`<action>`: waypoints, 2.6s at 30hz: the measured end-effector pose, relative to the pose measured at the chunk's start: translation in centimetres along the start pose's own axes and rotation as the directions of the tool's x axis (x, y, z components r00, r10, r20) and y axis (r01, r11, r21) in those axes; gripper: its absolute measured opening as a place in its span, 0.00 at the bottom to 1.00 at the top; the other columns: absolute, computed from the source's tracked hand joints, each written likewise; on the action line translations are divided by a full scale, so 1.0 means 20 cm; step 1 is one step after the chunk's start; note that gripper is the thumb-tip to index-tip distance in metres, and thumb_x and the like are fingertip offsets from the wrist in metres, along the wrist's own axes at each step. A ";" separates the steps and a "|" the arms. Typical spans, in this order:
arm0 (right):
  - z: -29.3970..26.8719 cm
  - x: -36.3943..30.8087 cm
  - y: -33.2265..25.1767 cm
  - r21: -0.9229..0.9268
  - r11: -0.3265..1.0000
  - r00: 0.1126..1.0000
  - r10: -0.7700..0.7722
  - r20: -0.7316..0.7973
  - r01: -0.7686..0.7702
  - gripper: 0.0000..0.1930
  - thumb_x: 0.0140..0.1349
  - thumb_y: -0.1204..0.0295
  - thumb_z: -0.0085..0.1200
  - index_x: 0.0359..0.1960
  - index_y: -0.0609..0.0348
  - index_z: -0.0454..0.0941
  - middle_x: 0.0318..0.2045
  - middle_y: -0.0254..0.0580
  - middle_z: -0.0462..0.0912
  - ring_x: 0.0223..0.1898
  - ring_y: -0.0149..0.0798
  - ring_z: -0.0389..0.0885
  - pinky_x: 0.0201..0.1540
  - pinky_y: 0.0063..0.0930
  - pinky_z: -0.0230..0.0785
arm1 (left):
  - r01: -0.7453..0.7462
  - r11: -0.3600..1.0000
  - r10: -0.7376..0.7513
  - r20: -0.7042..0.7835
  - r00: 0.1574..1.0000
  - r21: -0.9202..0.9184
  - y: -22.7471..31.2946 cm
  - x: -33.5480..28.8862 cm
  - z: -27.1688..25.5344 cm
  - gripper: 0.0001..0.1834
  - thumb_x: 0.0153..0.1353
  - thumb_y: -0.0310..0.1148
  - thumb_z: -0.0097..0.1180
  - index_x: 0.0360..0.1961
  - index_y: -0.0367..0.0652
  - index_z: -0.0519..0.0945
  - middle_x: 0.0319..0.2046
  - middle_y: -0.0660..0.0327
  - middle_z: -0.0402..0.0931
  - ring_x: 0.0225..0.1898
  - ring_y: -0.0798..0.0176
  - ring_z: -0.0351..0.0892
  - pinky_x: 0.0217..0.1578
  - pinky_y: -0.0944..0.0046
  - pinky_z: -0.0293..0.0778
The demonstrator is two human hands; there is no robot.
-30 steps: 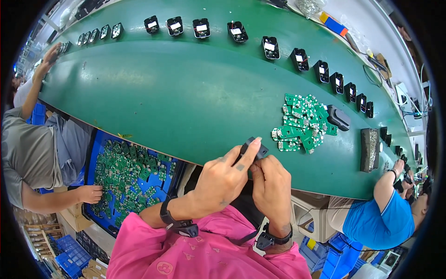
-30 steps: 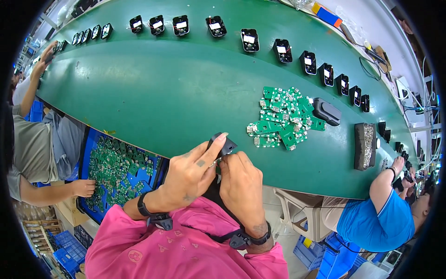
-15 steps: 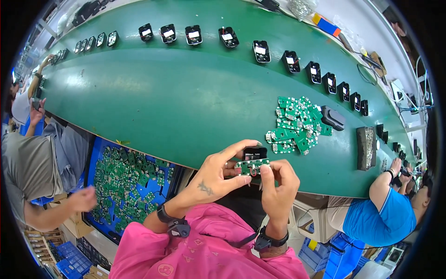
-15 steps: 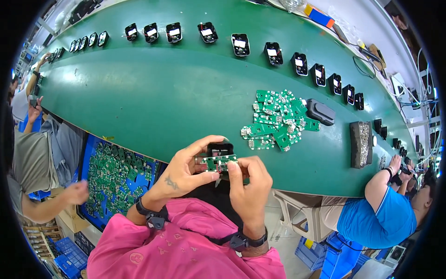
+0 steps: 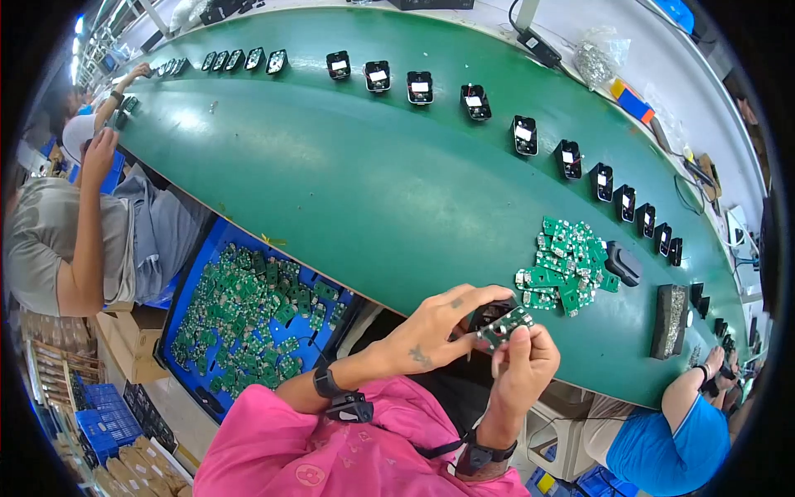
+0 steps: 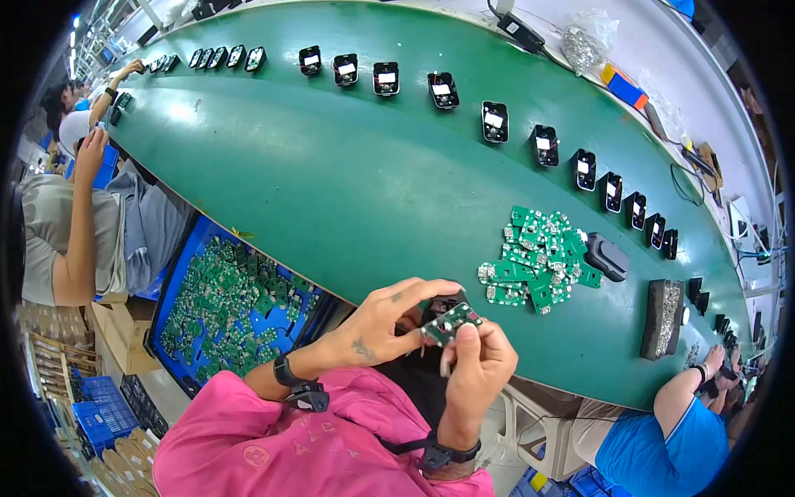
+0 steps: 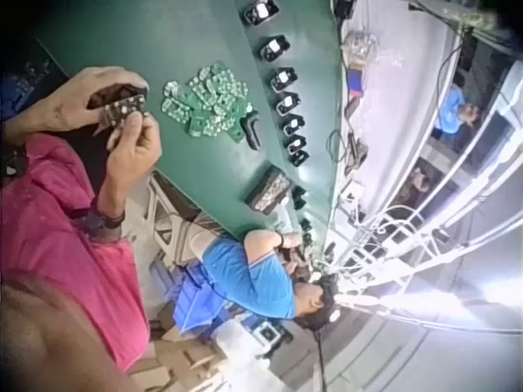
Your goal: The person gathers circuit boards from a blue bin, fits them into plastic housings by hand, and places the assembled units onto the conveyor belt.
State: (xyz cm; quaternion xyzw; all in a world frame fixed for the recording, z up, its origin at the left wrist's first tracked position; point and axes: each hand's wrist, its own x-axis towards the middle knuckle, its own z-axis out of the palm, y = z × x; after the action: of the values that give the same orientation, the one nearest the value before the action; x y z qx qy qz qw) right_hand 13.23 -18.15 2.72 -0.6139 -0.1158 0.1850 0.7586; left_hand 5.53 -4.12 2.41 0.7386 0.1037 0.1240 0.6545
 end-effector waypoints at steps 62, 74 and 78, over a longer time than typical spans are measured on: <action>0.15 0.11 0.27 -0.686 0.433 0.808 -0.393 0.440 0.584 0.08 0.61 0.77 0.61 0.41 0.64 0.80 0.17 0.38 0.70 0.17 0.40 0.68 0.21 0.35 0.58 | 0.413 0.728 0.314 -0.802 0.509 0.547 -0.36 0.82 -1.99 0.14 0.70 0.34 0.50 0.49 0.35 0.78 0.30 0.50 0.83 0.20 0.56 0.85 0.28 0.57 0.80; 0.13 0.11 0.24 -0.772 0.395 0.853 -0.386 0.351 0.497 0.06 0.59 0.78 0.61 0.37 0.64 0.80 0.16 0.37 0.70 0.16 0.41 0.69 0.19 0.35 0.58 | 0.305 0.350 0.504 -0.453 0.735 0.886 -0.40 1.01 -2.17 0.27 0.60 0.37 0.59 0.59 0.34 0.77 0.57 0.40 0.77 0.61 0.44 0.76 0.61 0.52 0.70; 0.13 0.13 0.19 -0.667 0.505 0.835 -0.379 0.400 0.549 0.08 0.57 0.77 0.64 0.38 0.63 0.81 0.21 0.40 0.76 0.18 0.42 0.73 0.21 0.35 0.65 | -0.017 0.229 0.370 -0.071 0.926 0.973 -0.30 0.94 -2.17 0.42 0.54 0.33 0.64 0.70 0.36 0.65 0.67 0.46 0.69 0.68 0.48 0.69 0.69 0.56 0.60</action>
State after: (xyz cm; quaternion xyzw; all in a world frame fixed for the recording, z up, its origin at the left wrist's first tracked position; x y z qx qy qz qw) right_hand 13.97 -14.10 -0.55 -0.7965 -0.4191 -0.0314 0.4347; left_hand 9.51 43.43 2.21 0.9620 0.1574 0.2219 0.0242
